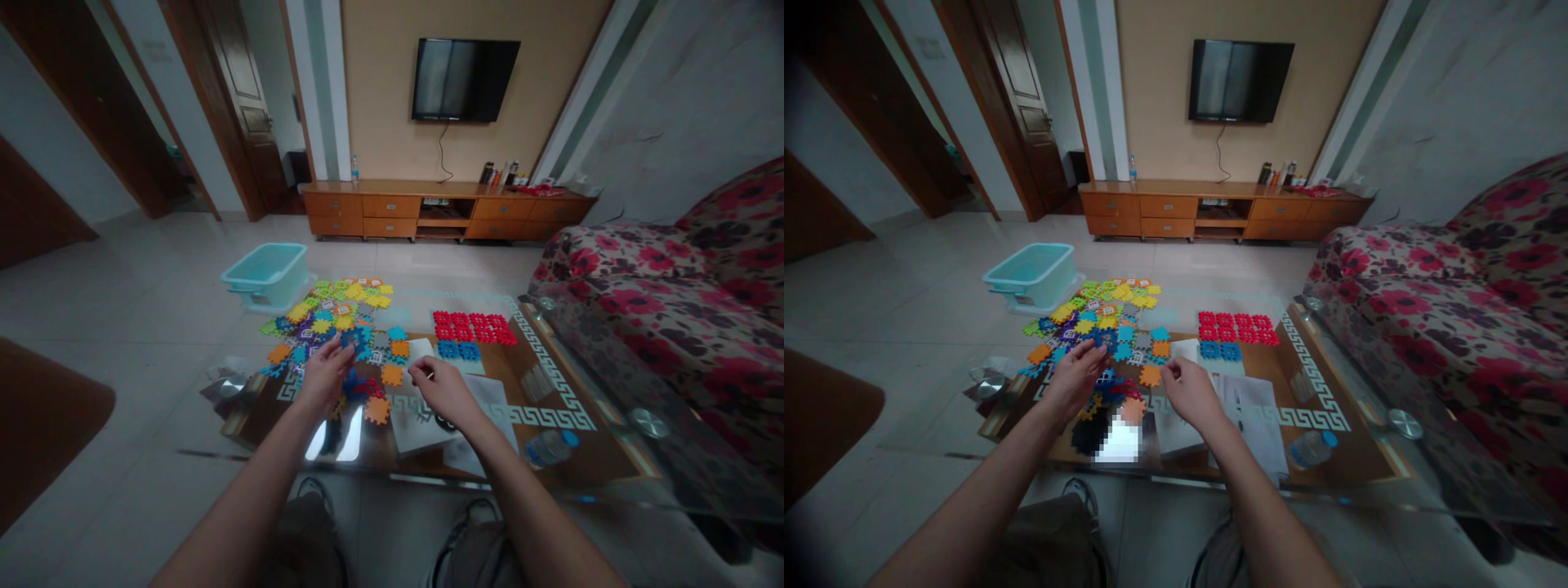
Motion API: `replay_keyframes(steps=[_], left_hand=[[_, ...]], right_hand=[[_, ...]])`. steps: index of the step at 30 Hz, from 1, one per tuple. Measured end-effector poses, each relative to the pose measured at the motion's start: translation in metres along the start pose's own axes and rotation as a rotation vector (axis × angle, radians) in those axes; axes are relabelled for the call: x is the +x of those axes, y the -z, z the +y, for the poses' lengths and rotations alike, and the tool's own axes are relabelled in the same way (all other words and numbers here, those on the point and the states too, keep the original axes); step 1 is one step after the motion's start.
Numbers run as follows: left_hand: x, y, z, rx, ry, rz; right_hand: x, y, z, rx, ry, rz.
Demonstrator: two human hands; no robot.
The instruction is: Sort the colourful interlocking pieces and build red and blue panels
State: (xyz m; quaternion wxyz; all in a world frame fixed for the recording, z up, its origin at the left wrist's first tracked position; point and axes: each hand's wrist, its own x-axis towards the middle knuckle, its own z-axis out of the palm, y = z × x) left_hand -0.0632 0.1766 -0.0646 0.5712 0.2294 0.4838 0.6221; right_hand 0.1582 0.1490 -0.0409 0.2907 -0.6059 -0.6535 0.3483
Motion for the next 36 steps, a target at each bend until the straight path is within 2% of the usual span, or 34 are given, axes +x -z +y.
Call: replay_keyframes(steps=[3, 5, 7, 11, 14, 16, 20, 22, 26, 29, 36], left_hand=[[-0.012, -0.011, -0.006, 0.062, -0.128, -0.143], [-0.016, -0.013, -0.010, 0.134, -0.246, -0.257], [-0.019, -0.013, -0.014, 0.165, -0.299, -0.333], [-0.022, -0.012, -0.017, 0.214, -0.292, -0.377], [-0.026, -0.015, -0.014, 0.266, -0.299, -0.367], [-0.029, -0.018, -0.011, 0.220, -0.254, -0.349], [-0.035, -0.022, -0.007, 0.036, -0.021, -0.351], [-0.034, -0.021, -0.009, 0.061, 0.043, -0.374], [-0.029, -0.017, -0.020, 0.161, 0.058, -0.350], [-0.027, -0.016, -0.024, 0.118, 0.120, -0.318], [-0.029, -0.018, -0.019, 0.024, 0.253, -0.337]], right_hand=[[0.000, -0.003, -0.009, 0.357, -0.146, -0.113], [-0.002, -0.005, -0.015, 0.571, -0.259, -0.179], [-0.006, -0.007, -0.020, 0.710, -0.318, -0.212], [-0.009, -0.011, -0.021, 0.764, -0.309, -0.228], [-0.007, -0.012, -0.018, 0.745, -0.266, -0.179], [-0.004, -0.010, -0.016, 0.730, -0.247, -0.109], [-0.001, -0.005, -0.014, 0.669, -0.243, 0.033], [-0.001, -0.003, -0.015, 0.640, -0.232, 0.059], [-0.003, -0.003, -0.016, 0.608, -0.210, 0.039], [-0.003, -0.008, -0.015, 0.615, -0.216, 0.025], [-0.004, -0.018, -0.014, 0.890, -0.431, -0.068]])
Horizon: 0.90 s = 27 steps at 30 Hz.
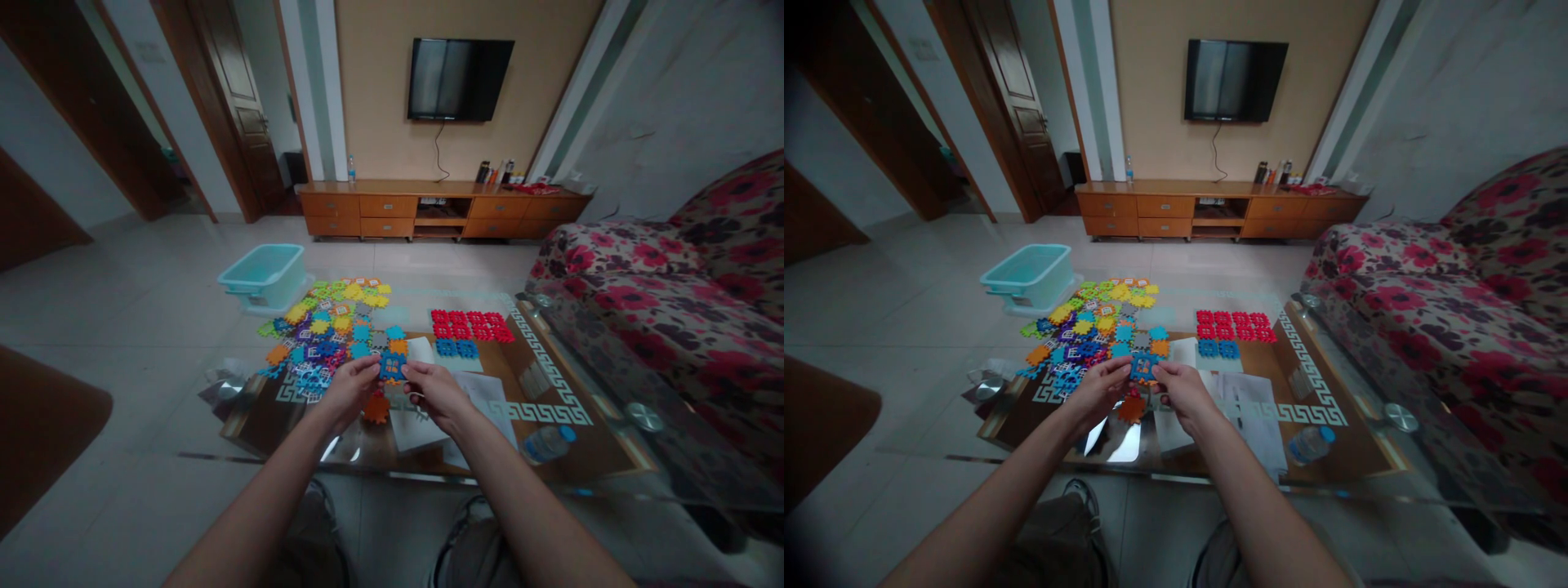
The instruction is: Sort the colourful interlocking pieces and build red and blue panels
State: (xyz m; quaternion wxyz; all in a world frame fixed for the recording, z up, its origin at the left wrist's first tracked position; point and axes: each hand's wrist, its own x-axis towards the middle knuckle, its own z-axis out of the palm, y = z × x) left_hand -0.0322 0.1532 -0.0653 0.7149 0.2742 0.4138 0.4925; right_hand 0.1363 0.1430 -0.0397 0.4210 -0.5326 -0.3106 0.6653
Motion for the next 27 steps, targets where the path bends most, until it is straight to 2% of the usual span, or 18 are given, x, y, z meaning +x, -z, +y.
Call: replay_keyframes(steps=[3, 10, 14, 16, 19, 21, 24, 27], left_hand=[[-0.001, 0.000, 0.001, -0.008, 0.017, -0.003], [0.001, 0.000, -0.003, -0.017, 0.039, 0.057], [0.012, 0.009, -0.005, 0.115, -0.035, 0.020], [0.021, 0.022, -0.002, 0.313, -0.127, 0.062], [0.034, 0.053, 0.011, 0.739, -0.436, 0.252], [0.041, 0.078, 0.023, 1.058, -0.601, 0.431], [0.050, 0.113, 0.041, 1.159, -0.645, 0.552], [0.057, 0.144, 0.055, 1.488, -0.644, 0.667]], right_hand=[[-0.001, -0.002, 0.000, 0.066, -0.052, 0.012], [0.003, -0.007, 0.007, 0.102, -0.073, 0.091], [0.007, -0.008, 0.010, 0.077, -0.070, 0.141], [0.008, -0.006, 0.011, 0.050, -0.040, 0.165], [0.008, -0.003, 0.010, 0.012, 0.003, 0.166], [0.006, -0.001, 0.008, -0.009, 0.015, 0.164], [0.004, 0.000, 0.003, -0.025, 0.016, 0.171], [0.003, -0.001, -0.003, -0.035, 0.015, 0.182]])
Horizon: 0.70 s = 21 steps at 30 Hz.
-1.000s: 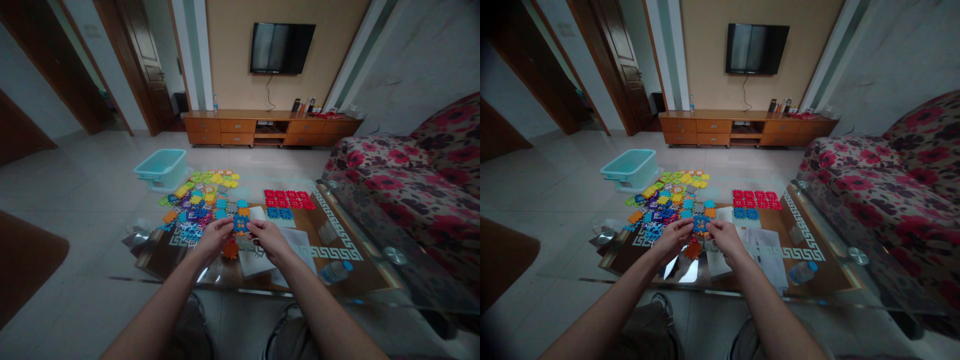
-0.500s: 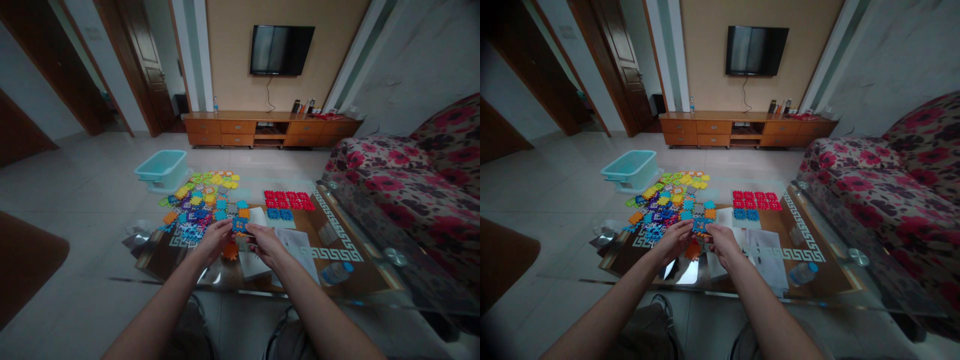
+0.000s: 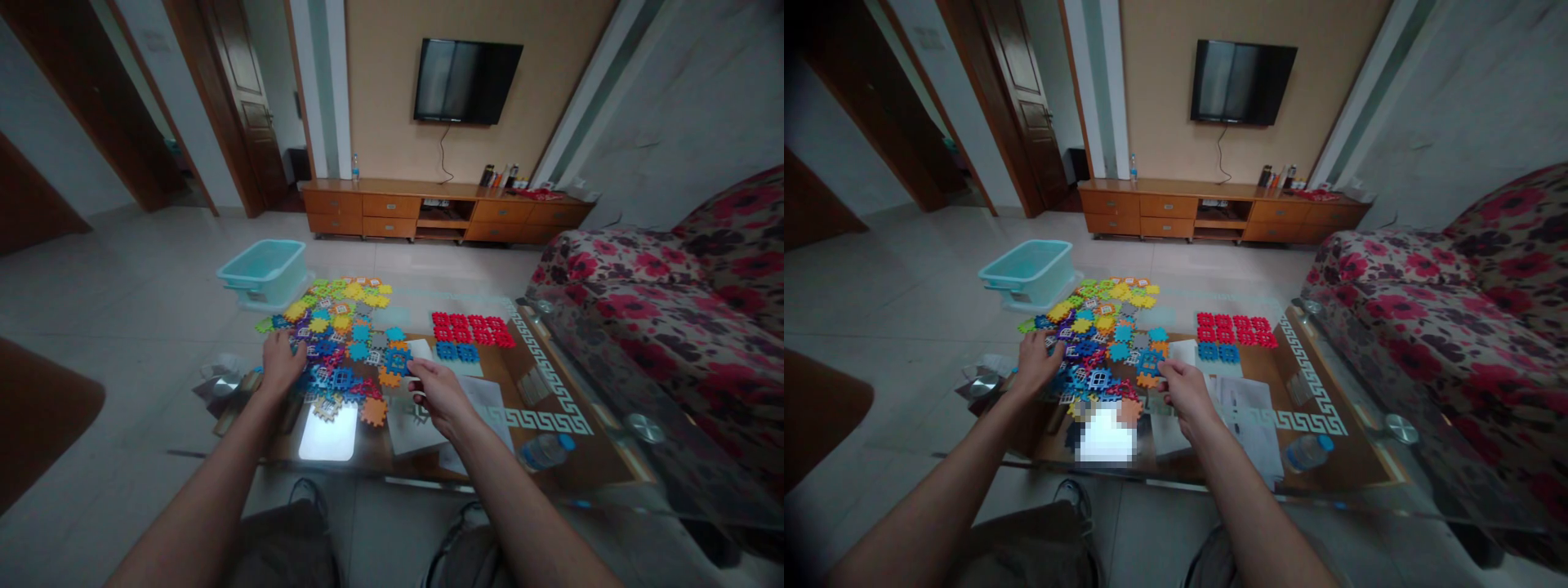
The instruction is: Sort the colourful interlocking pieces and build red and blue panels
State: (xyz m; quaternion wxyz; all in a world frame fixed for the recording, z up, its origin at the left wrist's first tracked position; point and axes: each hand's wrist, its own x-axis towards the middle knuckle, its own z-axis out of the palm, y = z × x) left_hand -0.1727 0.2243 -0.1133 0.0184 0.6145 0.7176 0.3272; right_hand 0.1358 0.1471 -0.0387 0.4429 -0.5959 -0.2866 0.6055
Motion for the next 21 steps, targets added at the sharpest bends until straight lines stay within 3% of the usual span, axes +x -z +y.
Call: replay_keyframes(steps=[4, 7, 13, 17, 21], left_hand=[[0.015, -0.002, -0.030, 0.227, -0.015, -0.128], [0.025, -0.004, -0.040, 0.242, -0.063, -0.192], [0.042, -0.010, -0.049, 0.348, -0.108, -0.229], [0.040, -0.010, -0.053, 0.415, -0.099, -0.277], [0.035, -0.007, -0.051, 0.450, -0.125, -0.251]], right_hand=[[0.001, 0.000, -0.003, 0.002, 0.001, -0.005], [0.002, 0.000, -0.003, 0.014, -0.006, -0.004], [0.004, 0.001, 0.000, 0.013, 0.016, -0.027], [0.004, 0.002, 0.000, 0.002, 0.000, -0.031], [0.004, 0.001, -0.001, 0.015, 0.001, -0.032]])
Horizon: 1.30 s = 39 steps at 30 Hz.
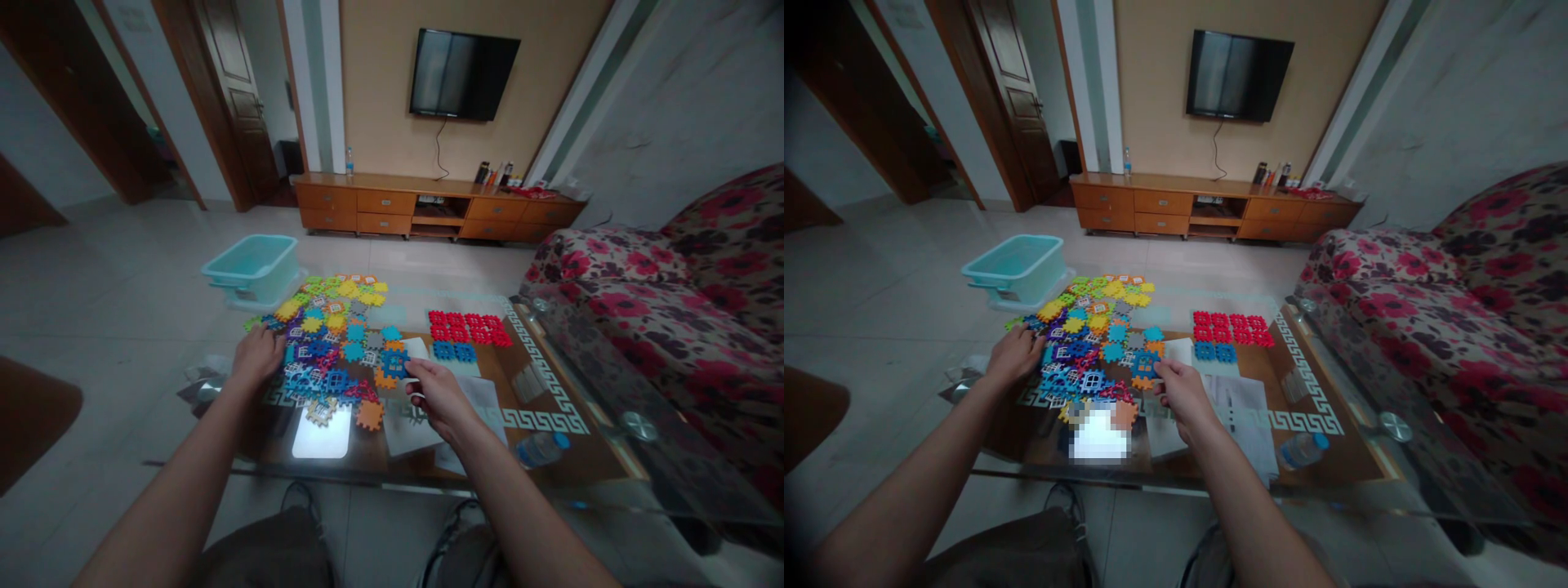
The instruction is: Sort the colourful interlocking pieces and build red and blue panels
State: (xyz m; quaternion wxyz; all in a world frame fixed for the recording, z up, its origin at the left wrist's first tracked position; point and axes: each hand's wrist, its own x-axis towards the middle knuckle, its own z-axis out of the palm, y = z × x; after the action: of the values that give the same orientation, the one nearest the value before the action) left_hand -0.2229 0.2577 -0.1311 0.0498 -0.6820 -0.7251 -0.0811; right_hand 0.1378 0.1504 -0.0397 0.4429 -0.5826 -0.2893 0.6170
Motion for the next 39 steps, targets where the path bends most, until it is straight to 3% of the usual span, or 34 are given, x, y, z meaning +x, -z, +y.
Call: replay_keyframes(steps=[9, 17, 22, 27, 32, 36, 39], left_hand=[[-0.015, 0.014, 0.010, 0.061, -0.093, 0.033], [-0.037, 0.035, 0.027, 0.031, -0.180, 0.161], [-0.052, 0.055, 0.049, -0.332, -0.153, 0.266], [-0.076, 0.078, 0.097, -0.832, 0.131, 0.336], [-0.099, 0.081, 0.156, -1.600, 0.467, 0.101], [-0.107, 0.078, 0.192, -1.784, 0.568, -0.114], [-0.109, 0.083, 0.208, -1.864, 0.634, -0.232]], right_hand=[[0.001, -0.005, 0.006, -0.026, 0.009, -0.005], [0.000, -0.005, 0.007, -0.036, 0.026, 0.004], [-0.004, -0.002, 0.000, -0.029, 0.025, 0.018], [-0.006, 0.003, -0.003, -0.006, 0.037, 0.030], [-0.005, 0.012, -0.006, -0.064, 0.086, 0.035], [-0.003, 0.022, -0.008, -0.188, 0.143, 0.039], [-0.002, 0.029, -0.009, -0.237, 0.171, 0.043]])
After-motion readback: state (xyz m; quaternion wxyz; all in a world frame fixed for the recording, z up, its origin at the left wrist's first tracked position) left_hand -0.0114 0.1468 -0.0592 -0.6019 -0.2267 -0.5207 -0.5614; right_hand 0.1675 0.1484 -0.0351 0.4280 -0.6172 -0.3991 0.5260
